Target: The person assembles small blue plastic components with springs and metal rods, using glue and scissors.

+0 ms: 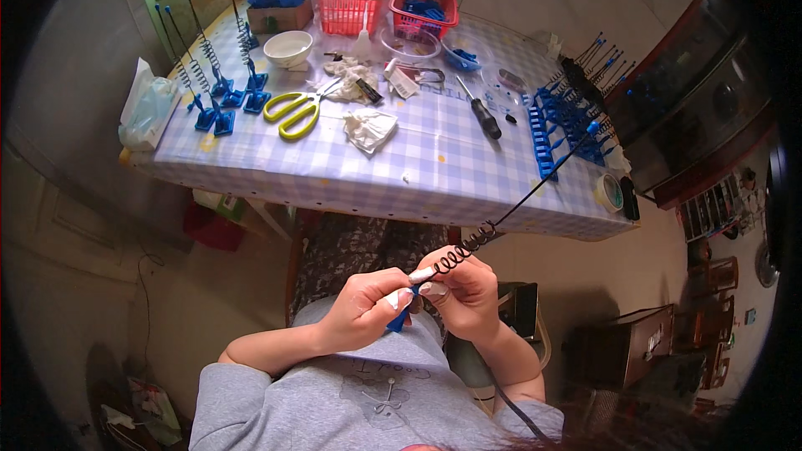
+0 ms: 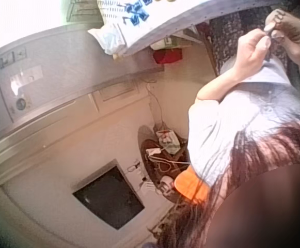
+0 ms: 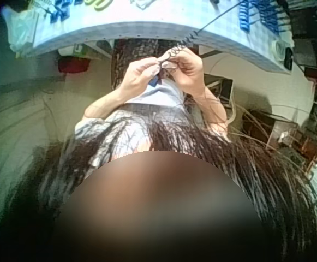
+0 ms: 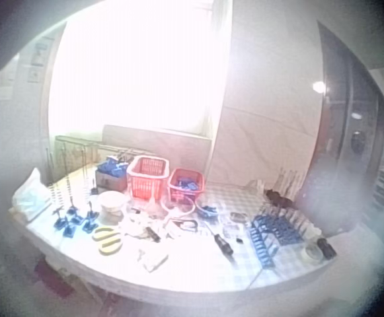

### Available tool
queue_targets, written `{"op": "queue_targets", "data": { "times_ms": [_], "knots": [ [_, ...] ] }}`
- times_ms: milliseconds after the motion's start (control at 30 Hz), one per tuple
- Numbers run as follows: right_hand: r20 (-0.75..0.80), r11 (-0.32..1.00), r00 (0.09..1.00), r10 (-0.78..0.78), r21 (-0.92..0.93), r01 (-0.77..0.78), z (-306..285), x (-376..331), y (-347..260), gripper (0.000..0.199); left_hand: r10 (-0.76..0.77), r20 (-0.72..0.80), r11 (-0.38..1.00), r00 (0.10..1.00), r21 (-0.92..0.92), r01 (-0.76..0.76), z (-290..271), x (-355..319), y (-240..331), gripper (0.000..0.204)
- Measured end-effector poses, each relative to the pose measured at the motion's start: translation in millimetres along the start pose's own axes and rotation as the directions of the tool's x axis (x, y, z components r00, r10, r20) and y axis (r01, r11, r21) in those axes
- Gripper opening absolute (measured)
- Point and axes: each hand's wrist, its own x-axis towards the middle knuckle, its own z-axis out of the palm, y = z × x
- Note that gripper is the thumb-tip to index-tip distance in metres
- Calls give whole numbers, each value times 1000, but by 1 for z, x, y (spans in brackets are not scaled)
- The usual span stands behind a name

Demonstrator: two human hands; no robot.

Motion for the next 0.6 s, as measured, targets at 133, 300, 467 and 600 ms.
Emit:
{"op": "queue_targets", "data": {
  "times_ms": [133, 300, 467, 600],
  "knots": [
    [0, 1000, 1000, -20, -12, 20, 0, 0, 1, 10, -12, -3, 1000, 1000, -23, 12, 0, -1, 0, 22],
    [-15, 999, 1000, -11, 39, 11, 2, 1, -2, 10, 4, 1, 1000, 1000, 18, -4, 0, 1, 2, 19],
    [-4, 1000, 1000, -17, -13, 17, 0, -1, 1, 10, 37, 6, 997, 999, 62, -37, -1, 0, 1, 19],
    [-22, 995, 995, -101, -28, 101, 1, 0, 2, 11, 35, -17, 999, 999, 21, -35, 2, 0, 2, 18]
  ]
}}
